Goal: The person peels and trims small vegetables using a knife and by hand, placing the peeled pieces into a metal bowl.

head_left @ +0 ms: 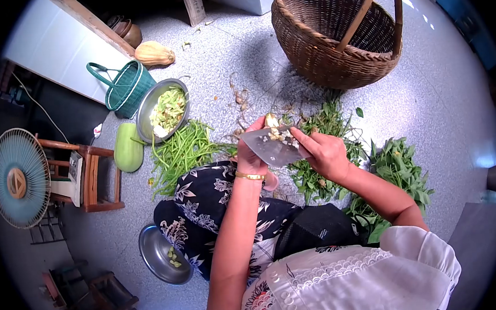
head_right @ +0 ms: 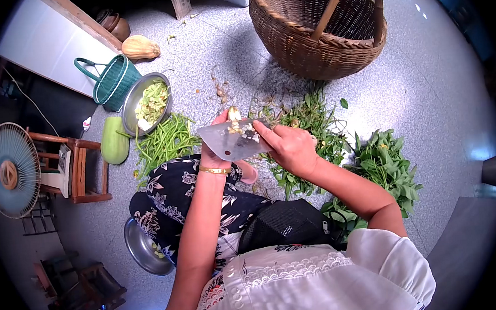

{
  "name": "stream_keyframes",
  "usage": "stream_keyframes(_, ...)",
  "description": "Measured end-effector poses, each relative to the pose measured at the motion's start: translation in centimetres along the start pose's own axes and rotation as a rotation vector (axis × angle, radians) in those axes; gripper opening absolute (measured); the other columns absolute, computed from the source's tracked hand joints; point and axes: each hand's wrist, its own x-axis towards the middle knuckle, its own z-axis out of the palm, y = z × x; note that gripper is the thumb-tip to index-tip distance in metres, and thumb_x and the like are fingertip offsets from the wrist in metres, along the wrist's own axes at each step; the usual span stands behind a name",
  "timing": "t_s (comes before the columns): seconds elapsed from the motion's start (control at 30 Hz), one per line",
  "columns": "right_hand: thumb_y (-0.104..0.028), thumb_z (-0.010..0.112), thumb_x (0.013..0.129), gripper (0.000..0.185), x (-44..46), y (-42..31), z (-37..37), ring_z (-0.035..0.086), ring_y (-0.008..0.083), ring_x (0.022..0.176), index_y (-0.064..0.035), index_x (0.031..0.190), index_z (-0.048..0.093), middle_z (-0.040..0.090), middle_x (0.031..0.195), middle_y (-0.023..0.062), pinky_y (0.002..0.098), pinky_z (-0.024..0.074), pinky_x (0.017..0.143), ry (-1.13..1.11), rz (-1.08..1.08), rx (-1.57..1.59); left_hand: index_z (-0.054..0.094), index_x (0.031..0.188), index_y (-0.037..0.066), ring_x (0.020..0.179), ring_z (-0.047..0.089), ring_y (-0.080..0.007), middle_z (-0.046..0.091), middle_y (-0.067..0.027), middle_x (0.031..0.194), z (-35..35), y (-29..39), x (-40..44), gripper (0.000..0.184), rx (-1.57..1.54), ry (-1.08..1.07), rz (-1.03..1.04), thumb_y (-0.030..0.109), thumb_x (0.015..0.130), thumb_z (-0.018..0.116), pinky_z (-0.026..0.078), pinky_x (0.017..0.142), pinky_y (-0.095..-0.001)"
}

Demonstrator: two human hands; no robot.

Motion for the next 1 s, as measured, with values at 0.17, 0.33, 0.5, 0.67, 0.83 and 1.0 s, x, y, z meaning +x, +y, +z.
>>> stream_keyframes(0.17,-0.013,0.064,0.066,0.045,0.0,-0.1,0.1,0.046,0.0173,0.044,-0.0094,0.109,0.054,0.042,0.055,0.0034,0.0313,0.0384,0.039,0.0,-0.009,-0.013,0.044,0.107,-0.003,0.079,0.059,-0.0228,0.058,-0.015,0.091,-0.6,0.0,-0.2,0.032,-0.026,0.0,0.003,0.018,0.083,0.041,0.05,0.071,-0.0317)
stream_keyframes(0.33,-0.012,0.063,0.065,0.047,0.1,0.1,0.4,0.047,0.0176,0.045,-0.0098,0.111,0.053,0.042,0.055,0.0038,0.0314,0.0397,0.041,0.006,0.032,-0.01,0.046,0.107,-0.003,0.082,0.059,-0.0212,0.058,-0.0125,0.093,-1.5,-0.4,-0.5,0.036,-0.079,0.028,0.019,0.017,0.077,0.055,0.049,0.075,-0.0321)
stream_keyframes(0.5,-0.011,0.063,0.065,0.048,0.4,0.3,0.1,0.047,0.0181,0.045,-0.0104,0.111,0.053,0.042,0.055,0.0042,0.0315,0.0406,0.041,-0.003,0.039,-0.005,0.049,0.107,-0.004,0.086,0.058,-0.02,0.057,-0.0105,0.1,-1.8,-1.0,-0.9,0.05,0.071,0.08,0.178,0.015,0.065,0.07,0.048,0.079,-0.0319)
stream_keyframes(0.67,-0.011,0.062,0.067,0.046,0.5,-0.1,-0.1,0.048,0.019,0.046,-0.0107,0.111,0.053,0.043,0.056,0.0043,0.0315,0.0411,0.042,-0.021,0.033,0.005,0.048,0.108,-0.004,0.087,0.058,-0.0199,0.057,-0.0105,0.1,-2.3,-0.7,-0.5,0.052,-0.004,0.095,0.073,0.013,0.065,0.071,0.048,0.079,-0.0331)
stream_keyframes(0.83,-0.014,0.062,0.069,0.043,0.2,1.5,1.4,0.048,0.0193,0.044,-0.0114,0.111,0.053,0.044,0.056,0.0041,0.0315,0.0414,0.041,0.037,0.185,-0.021,0.05,0.105,-0.002,0.089,0.057,-0.0186,0.057,-0.0109,0.1,-0.9,-0.9,-1.0,0.035,0.23,0.087,0.174,0.008,0.074,0.062,0.048,0.081,-0.0311)
stream_keyframes(1.0,-0.014,0.062,0.069,0.044,0.2,0.6,0.3,0.046,0.0183,0.043,-0.0124,0.111,0.053,0.043,0.055,0.0035,0.0311,0.0406,0.041,0.008,0.081,-0.025,0.048,0.109,-0.002,0.09,0.056,-0.0187,0.056,-0.0104,0.102,-2.0,-1.1,-0.7,0.039,0.103,0.077,0.22,0.011,0.075,0.061,0.046,0.082,-0.0322)
